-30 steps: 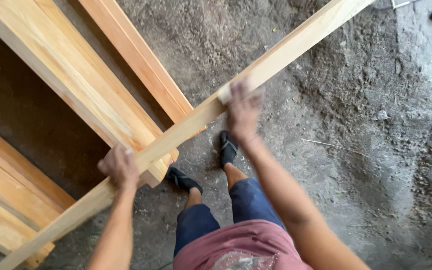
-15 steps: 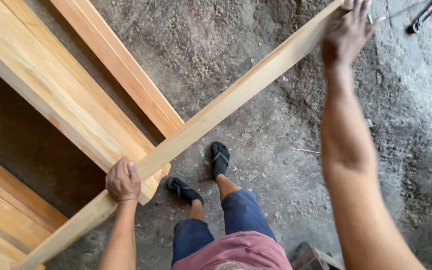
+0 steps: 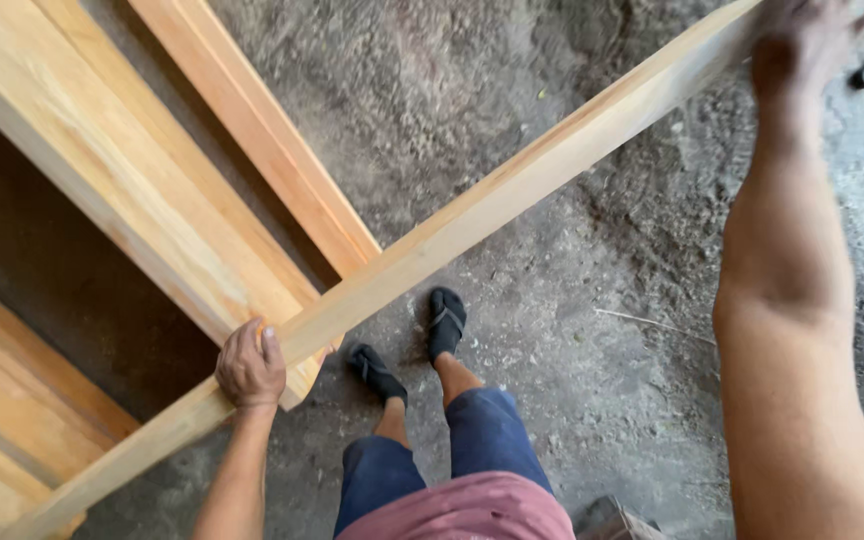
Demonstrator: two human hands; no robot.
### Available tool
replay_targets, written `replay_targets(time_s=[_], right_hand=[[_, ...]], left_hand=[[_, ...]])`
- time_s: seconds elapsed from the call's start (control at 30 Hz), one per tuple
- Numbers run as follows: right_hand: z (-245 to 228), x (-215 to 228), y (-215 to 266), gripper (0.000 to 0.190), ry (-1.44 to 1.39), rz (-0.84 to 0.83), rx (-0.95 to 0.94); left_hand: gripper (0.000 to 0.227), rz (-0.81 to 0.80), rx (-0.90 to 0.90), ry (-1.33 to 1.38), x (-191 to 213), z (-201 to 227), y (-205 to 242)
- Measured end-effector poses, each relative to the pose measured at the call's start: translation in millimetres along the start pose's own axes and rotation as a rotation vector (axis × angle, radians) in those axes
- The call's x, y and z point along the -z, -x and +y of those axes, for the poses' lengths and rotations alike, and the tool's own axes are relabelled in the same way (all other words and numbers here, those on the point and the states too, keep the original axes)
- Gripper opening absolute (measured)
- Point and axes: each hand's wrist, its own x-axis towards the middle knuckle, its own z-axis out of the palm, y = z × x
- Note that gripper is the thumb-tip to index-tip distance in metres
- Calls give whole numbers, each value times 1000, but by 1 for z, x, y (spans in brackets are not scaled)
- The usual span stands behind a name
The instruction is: The person sands a long wooden plank with a sanding block, moving it back and forth along the length of the wood. The person flips the plank to sand different sides and edges.
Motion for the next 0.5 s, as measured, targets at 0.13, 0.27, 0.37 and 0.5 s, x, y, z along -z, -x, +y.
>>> replay_targets(time_s=[0.13,0.27,0.37,0.5], right_hand=[[-43,8,-1,41,-342,-93,-225],[-172,83,55,50,-225,-176,-24],[-310,157,129,46,-323,-486,-16],[-459,230,199,68,-829,-551,302]], left_hand=[[35,-9,-15,31,-1,-7,2],[34,-16,50,15,1,4,0],[34,-1,63,19,-3,14,-6],[34,-12,82,27,-5,4,-5]])
